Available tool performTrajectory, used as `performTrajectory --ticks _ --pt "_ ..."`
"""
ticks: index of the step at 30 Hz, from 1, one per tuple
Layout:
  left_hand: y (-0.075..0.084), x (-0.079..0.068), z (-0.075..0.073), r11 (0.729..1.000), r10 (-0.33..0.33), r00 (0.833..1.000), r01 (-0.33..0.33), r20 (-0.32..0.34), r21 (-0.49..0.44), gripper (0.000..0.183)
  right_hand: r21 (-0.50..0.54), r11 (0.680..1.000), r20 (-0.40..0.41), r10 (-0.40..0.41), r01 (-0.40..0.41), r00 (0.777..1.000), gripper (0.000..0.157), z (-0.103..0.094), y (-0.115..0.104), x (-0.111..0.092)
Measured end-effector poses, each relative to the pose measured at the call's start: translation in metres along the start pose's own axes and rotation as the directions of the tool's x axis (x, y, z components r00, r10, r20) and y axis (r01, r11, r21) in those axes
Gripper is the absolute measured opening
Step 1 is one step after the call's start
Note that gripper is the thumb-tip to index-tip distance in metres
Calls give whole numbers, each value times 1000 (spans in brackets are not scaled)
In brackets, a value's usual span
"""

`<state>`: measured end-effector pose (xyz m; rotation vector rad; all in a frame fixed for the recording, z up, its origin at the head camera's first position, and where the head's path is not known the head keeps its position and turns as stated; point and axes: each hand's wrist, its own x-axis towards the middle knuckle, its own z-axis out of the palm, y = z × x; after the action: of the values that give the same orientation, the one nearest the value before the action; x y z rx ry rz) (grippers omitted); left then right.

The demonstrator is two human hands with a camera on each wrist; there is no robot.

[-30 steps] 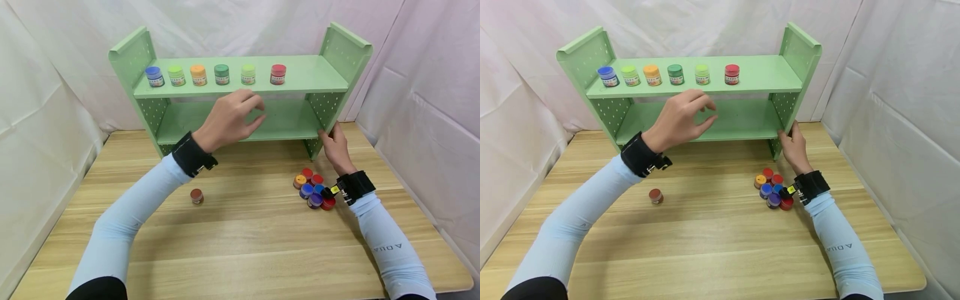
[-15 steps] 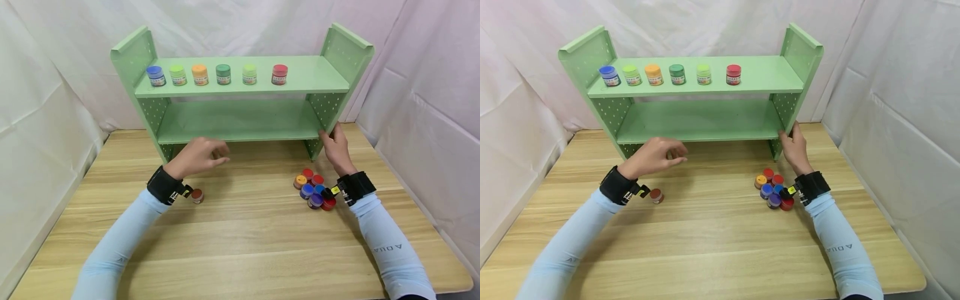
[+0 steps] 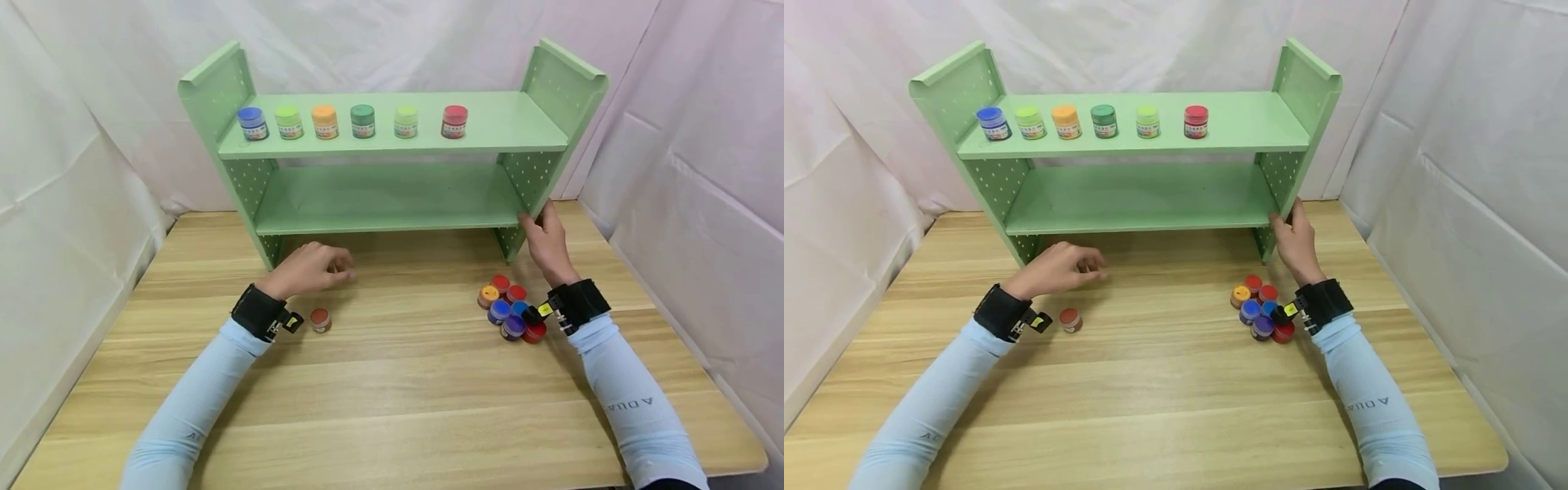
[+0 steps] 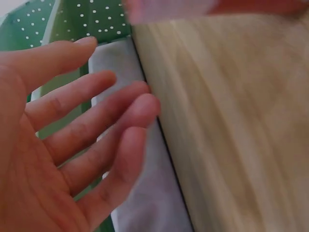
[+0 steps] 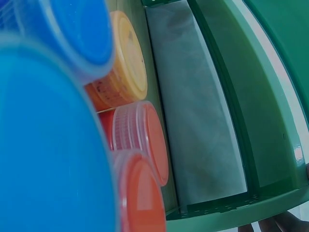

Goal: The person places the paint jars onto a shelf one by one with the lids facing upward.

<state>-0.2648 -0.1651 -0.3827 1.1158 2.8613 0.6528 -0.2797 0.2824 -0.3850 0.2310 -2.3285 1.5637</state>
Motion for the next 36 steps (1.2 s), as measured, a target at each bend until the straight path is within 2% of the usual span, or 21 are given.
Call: performTrajectory --ticks 6,11,15,19,22,24,36 --pt "-6 -3 -1 1000 -15 997 15 70 -5 26 -5 1000 -1 -1 1 1000 56 1 -2 1" --pt "-6 -6 -13 998 -5 987 16 163 -66 29 4 1000 -2 -2 2 1000 56 -2 -3 1" --pt "-5 -9 -21 989 -9 960 50 282 -138 29 18 1000 1 -4 4 1000 56 -3 -2 0" --pt "-5 -14 -23 973 -14 916 104 400 -205 35 22 1000 -3 -1 1 1000 56 -2 0 0" --pt "-4 -17 -21 964 -17 885 138 464 -227 39 15 1000 -9 -5 5 1000 55 -1 3 -1" --pt "-4 -18 -19 962 -15 873 145 487 -231 39 9 1000 -13 -7 7 1000 55 0 4 -1" --pt "-1 -21 -20 964 -31 844 166 535 -206 36 -5 1000 -5 -7 7 1000 56 -1 2 1"
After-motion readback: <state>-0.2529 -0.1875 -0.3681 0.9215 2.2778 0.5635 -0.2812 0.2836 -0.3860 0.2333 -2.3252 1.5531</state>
